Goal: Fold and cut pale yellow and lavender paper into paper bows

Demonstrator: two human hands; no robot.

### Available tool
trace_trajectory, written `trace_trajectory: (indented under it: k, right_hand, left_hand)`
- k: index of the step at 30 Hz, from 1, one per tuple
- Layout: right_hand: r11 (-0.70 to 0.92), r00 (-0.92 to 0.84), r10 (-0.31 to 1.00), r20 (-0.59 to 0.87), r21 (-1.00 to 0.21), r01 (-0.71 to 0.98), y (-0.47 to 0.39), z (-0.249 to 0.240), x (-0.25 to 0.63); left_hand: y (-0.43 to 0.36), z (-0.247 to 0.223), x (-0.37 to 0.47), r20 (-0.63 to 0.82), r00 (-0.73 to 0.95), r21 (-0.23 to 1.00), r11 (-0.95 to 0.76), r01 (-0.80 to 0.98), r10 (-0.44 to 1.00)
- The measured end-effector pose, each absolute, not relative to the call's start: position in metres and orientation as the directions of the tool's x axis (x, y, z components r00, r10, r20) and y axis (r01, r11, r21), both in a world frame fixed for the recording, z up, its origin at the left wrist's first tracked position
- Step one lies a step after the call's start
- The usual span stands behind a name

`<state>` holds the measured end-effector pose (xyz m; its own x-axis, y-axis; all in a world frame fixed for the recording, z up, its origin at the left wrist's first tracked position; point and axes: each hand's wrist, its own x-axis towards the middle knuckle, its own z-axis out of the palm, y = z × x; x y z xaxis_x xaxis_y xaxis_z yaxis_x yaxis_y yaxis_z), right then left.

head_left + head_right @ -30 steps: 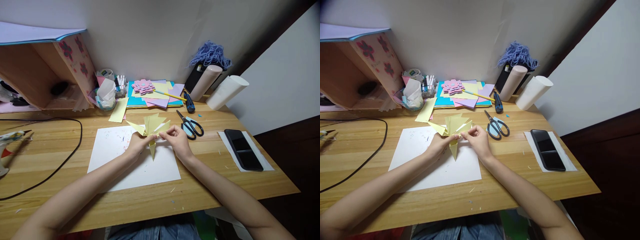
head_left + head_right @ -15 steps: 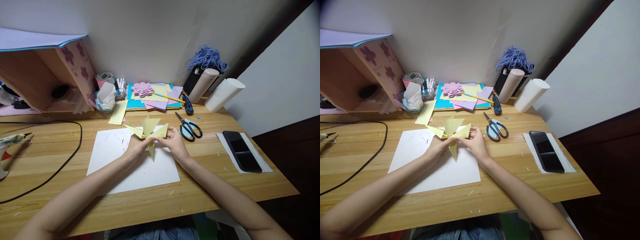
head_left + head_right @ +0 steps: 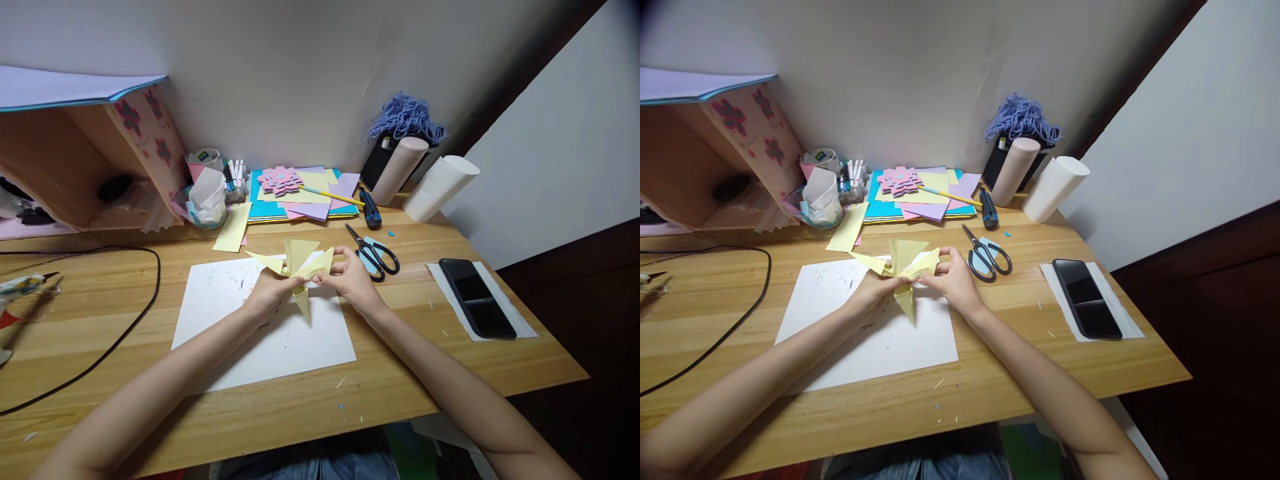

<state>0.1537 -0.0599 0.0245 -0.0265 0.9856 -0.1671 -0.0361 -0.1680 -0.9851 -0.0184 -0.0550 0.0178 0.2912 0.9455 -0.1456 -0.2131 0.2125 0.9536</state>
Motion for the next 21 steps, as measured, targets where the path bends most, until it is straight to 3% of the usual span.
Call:
trace_trajectory:
  k: [6,13,21]
  right_hand:
    - [-0.167,-0.003,0.986,-0.167,-0.985,-0.044,-0.057,0.028,0.159]
    - [-0.105,-0.035,0.994,-0.102,-0.989,-0.106,-0.067,0.025,0.145]
    - [-0.005,0.026,1.000,-0.008,-0.995,-0.105,-0.075,0.025,0.134]
  left_hand:
    - [-0.052,0.017,-0.019,-0.230,0.261,0.947,0.277,-0.163,0.938]
    - [-0.055,0.018,-0.017,-0.185,0.221,0.970,0.214,-0.117,0.958]
    - [-0.056,0.023,-0.015,-0.227,0.217,0.955,0.260,-0.139,0.949]
